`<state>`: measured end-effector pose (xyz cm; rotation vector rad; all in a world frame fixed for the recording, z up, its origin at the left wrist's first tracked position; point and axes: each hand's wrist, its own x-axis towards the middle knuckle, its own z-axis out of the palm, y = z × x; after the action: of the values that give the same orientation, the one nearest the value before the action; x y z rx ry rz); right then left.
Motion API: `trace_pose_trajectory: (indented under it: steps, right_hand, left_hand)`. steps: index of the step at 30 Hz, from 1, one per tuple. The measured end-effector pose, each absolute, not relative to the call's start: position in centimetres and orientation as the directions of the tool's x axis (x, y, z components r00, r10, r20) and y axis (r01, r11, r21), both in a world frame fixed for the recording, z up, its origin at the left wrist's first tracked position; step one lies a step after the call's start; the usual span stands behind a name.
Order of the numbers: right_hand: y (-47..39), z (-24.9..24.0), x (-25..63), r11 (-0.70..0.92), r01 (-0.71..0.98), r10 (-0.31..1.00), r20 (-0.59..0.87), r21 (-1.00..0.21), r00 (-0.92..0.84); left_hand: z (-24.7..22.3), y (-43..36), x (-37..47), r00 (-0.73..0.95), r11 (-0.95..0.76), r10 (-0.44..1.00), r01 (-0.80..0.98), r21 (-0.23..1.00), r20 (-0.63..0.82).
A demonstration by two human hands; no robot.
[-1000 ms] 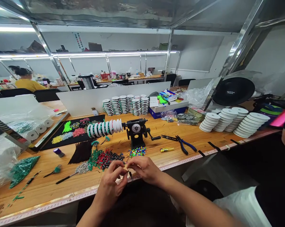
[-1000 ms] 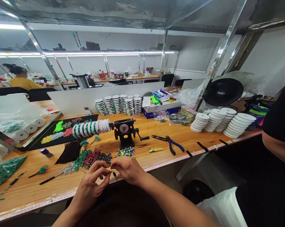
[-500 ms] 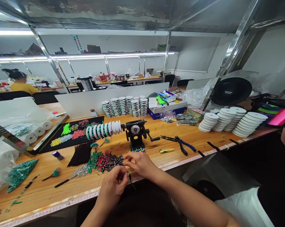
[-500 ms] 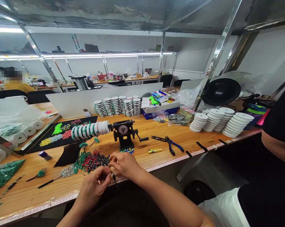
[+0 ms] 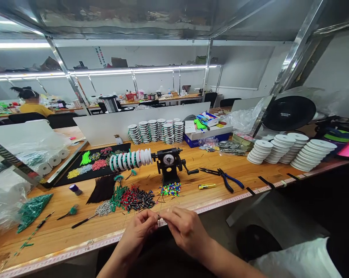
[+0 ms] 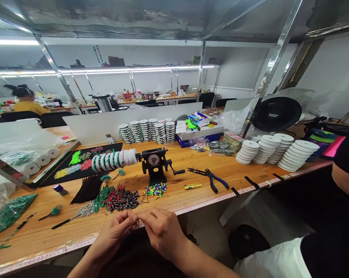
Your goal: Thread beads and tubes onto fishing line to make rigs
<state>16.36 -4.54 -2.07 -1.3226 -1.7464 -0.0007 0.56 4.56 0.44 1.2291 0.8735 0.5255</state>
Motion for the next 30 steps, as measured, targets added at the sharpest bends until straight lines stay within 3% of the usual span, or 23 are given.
trace_pose_trajectory:
  steps: [9,11,14,16,19,22,24,27,30]
  right_hand:
    - [-4.4,-1.6,16.7,0.345,0.840,0.841,0.535,-0.420,-0.078]
    - [-4.5,-1.3,16.7,0.354,0.812,0.843,0.535,-0.464,-0.062]
    - [-4.7,-1.0,16.5,0.347,0.690,0.831,0.549,-0.635,0.087]
    - [-4.7,-1.1,16.2,0.260,0.547,0.875,0.434,-0.796,0.215]
    - [-4.5,-2.1,15.2,0.032,0.106,0.969,0.057,-0.994,0.241]
    - [-4.1,-3.2,13.9,-0.110,-0.377,0.976,-0.173,-0.920,0.136]
    - [-4.1,-3.8,13.3,-0.102,-0.520,0.970,-0.200,-0.848,0.136]
    - [-4.2,-4.1,13.1,-0.079,-0.490,0.972,-0.175,-0.868,0.153]
    - [-4.6,-3.8,13.5,0.026,-0.149,0.973,-0.009,-0.988,0.230]
  left_hand:
    - [0.4,4.6,0.6,0.577,0.280,0.769,0.082,0.956,-0.275]
    - [0.1,4.7,0.5,0.578,0.276,0.770,0.080,0.958,-0.270]
    - [-0.3,4.7,0.5,0.576,0.266,0.776,0.067,0.962,-0.255]
    - [-0.6,4.7,0.5,0.576,0.257,0.781,0.057,0.965,-0.242]
    - [-0.9,4.7,0.4,0.580,0.240,0.783,0.048,0.970,-0.223]
    - [-1.3,4.8,0.3,0.582,0.213,0.787,0.053,0.976,-0.204]
    - [-1.5,4.9,0.2,0.580,0.184,0.793,0.062,0.981,-0.186]
    - [-1.2,5.0,0.2,0.577,0.125,0.803,0.084,0.989,-0.151]
    - [-0.6,4.7,0.4,0.571,0.035,0.815,0.122,0.992,-0.099]
